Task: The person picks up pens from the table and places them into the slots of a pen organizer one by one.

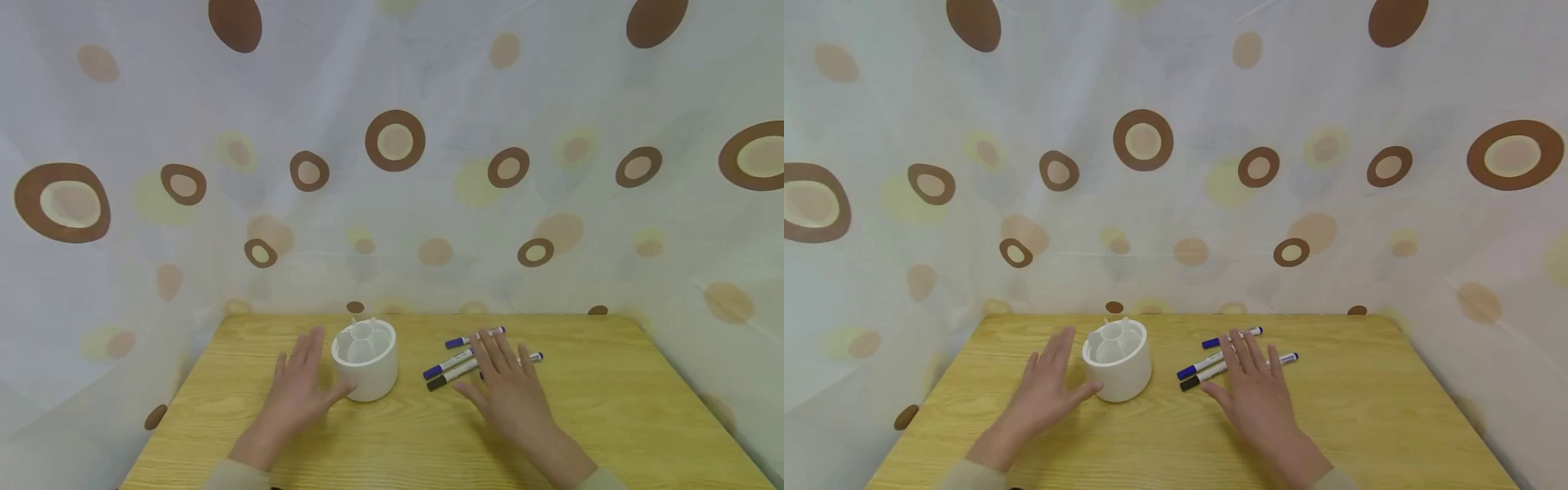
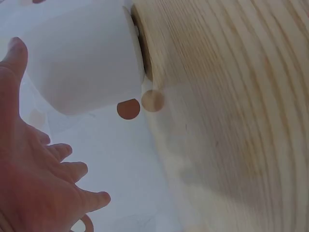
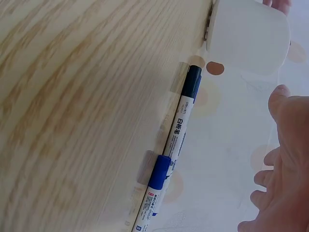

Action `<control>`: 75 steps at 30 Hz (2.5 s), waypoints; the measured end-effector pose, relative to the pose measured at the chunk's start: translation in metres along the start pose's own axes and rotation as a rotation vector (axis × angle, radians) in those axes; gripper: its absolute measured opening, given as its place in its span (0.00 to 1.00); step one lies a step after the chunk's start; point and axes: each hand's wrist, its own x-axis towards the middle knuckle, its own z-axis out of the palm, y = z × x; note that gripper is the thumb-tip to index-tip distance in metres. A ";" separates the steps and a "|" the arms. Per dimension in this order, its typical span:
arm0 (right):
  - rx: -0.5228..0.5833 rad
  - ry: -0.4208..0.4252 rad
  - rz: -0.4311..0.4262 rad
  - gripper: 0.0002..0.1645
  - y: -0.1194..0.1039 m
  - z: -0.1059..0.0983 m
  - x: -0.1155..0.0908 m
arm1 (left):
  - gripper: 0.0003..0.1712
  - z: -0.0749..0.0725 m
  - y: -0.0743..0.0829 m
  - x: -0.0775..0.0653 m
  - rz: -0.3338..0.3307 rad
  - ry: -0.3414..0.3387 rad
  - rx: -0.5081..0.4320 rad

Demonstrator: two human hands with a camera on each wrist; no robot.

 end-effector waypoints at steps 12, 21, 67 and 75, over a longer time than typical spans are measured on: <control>0.044 0.024 -0.039 0.53 0.002 0.005 0.001 | 0.68 0.006 0.010 0.008 -0.010 0.018 -0.102; 0.104 0.030 -0.104 0.52 0.002 0.008 0.002 | 0.66 0.011 0.015 0.014 -0.012 0.020 -0.200; 0.137 -0.015 0.007 0.44 0.062 0.015 -0.012 | 0.65 0.034 0.030 0.026 -0.086 0.035 -0.578; 0.133 -0.016 0.018 0.44 0.080 0.018 -0.010 | 0.65 0.034 0.032 0.025 -0.124 0.009 -0.603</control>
